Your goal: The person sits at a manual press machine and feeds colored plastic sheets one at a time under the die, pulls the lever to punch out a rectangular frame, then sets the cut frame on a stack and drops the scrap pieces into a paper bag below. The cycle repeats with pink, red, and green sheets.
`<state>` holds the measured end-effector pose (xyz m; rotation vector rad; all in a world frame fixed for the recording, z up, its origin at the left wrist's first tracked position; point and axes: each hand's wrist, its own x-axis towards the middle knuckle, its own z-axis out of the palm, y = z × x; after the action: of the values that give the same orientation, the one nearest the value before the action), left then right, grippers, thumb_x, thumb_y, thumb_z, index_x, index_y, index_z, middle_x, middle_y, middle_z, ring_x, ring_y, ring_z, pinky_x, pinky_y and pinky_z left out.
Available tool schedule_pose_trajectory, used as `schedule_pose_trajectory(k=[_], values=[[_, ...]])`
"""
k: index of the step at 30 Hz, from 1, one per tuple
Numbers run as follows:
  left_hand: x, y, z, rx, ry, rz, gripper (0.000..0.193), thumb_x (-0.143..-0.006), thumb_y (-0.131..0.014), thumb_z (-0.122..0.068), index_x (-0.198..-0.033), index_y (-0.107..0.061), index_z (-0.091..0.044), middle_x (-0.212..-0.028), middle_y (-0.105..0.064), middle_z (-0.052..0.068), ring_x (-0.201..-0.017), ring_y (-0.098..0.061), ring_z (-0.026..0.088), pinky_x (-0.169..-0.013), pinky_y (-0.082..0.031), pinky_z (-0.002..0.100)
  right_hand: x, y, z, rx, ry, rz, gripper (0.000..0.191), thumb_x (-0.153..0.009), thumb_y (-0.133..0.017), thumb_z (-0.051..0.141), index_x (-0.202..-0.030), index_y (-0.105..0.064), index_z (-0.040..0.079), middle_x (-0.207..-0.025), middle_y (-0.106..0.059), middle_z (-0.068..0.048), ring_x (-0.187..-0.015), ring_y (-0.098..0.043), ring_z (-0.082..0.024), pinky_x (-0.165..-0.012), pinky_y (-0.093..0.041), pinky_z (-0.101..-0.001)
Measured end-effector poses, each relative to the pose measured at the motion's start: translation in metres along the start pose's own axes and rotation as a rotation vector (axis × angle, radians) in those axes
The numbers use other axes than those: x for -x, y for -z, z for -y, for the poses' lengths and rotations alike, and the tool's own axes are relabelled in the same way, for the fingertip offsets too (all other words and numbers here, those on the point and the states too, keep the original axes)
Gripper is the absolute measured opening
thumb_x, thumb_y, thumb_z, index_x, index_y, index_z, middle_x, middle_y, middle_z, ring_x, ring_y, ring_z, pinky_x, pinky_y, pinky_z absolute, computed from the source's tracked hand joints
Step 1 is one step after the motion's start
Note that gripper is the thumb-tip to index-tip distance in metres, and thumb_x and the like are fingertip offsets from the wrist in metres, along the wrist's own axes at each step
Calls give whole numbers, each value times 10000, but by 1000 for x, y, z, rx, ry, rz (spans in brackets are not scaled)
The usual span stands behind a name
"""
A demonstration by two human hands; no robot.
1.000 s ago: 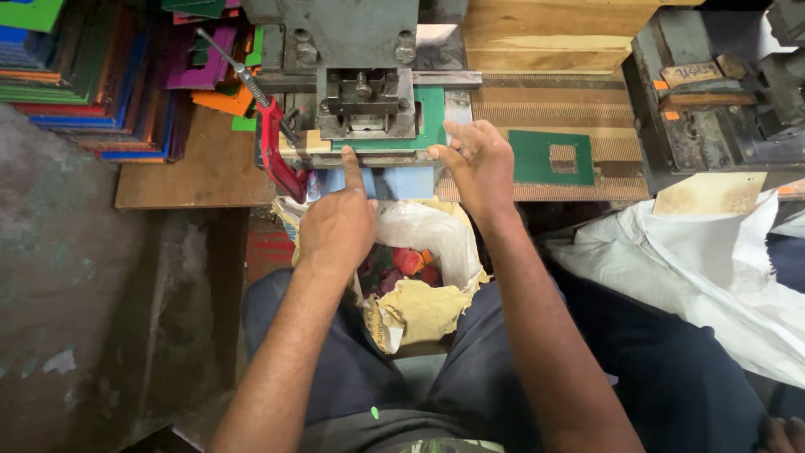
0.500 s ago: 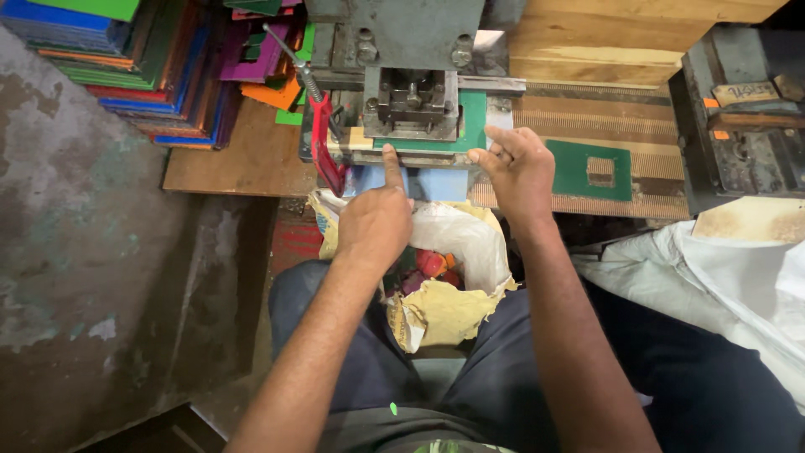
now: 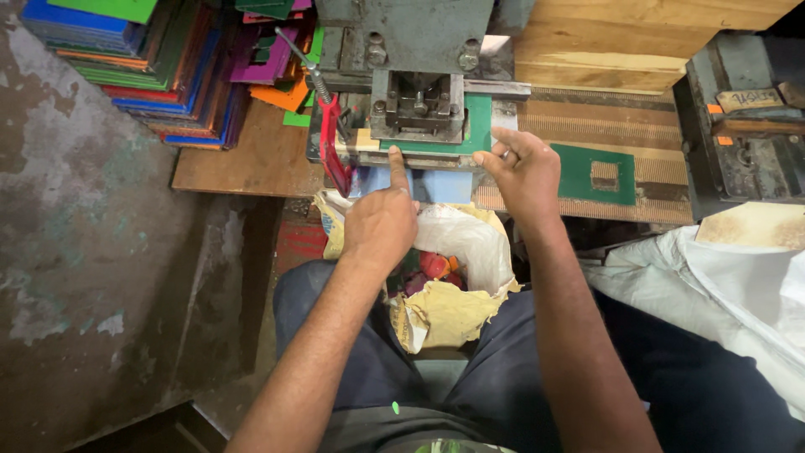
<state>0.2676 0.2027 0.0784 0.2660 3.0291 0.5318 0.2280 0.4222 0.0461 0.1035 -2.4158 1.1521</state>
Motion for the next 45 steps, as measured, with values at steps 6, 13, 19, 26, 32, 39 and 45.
schedule_pose_trajectory(k=[6,13,19,26,32,39,45], values=[[2,-1,0,23,10,-9,881,-920,-682,-267,-1578,-203,69,-797,-734,199,-712,-717,373,-671,-565,494,-5,3,7,-180,-166,77,543,-814,-882,119,-1274,-678,-86,-846,-728,-50,-685,-591,-37,-600,-502,-231],[3,6,1,54,20,-27,898,-891,-712,-299,-1576,-226,20,-825,-732,208,-747,-710,390,-708,-560,505,-14,0,9,-219,-236,86,531,-862,-840,157,-1292,-656,-94,-868,-768,-98,-763,-692,-76,-670,-549,-234],[26,-8,-2,135,-93,159,720,-949,-632,-270,-1552,-342,-6,-863,-724,219,-780,-710,402,-727,-564,520,-21,-5,7,-170,-302,71,497,-873,-821,179,-1270,-678,-83,-831,-765,-120,-691,-666,-107,-618,-528,-262],[74,-37,13,245,-102,303,409,-883,-684,-307,-1211,-642,-66,-922,-724,229,-920,-685,432,-816,-520,557,-26,-6,7,-182,-310,64,471,-884,-798,160,-1264,-671,-87,-832,-760,-118,-658,-665,-100,-568,-527,-253],[75,-47,23,188,-45,370,341,-914,-677,-340,-1101,-655,-55,-938,-726,222,-956,-685,419,-846,-522,546,-28,-9,9,-182,-349,72,453,-880,-788,141,-1258,-679,-84,-790,-738,-119,-602,-614,-91,-526,-491,-252],[78,-50,27,210,-63,343,330,-882,-699,-308,-1086,-664,-50,-930,-730,211,-950,-687,413,-831,-526,541,-31,-12,16,-175,-362,76,426,-881,-787,117,-1248,-687,-76,-780,-742,-67,-593,-622,-69,-515,-486,-240],[75,-51,29,202,-35,334,332,-882,-698,-329,-1070,-664,-57,-921,-728,211,-939,-690,415,-833,-530,542,-31,-14,9,-166,-373,94,444,-867,-796,118,-1249,-686,-79,-799,-736,-98,-581,-609,-94,-500,-467,-263]])
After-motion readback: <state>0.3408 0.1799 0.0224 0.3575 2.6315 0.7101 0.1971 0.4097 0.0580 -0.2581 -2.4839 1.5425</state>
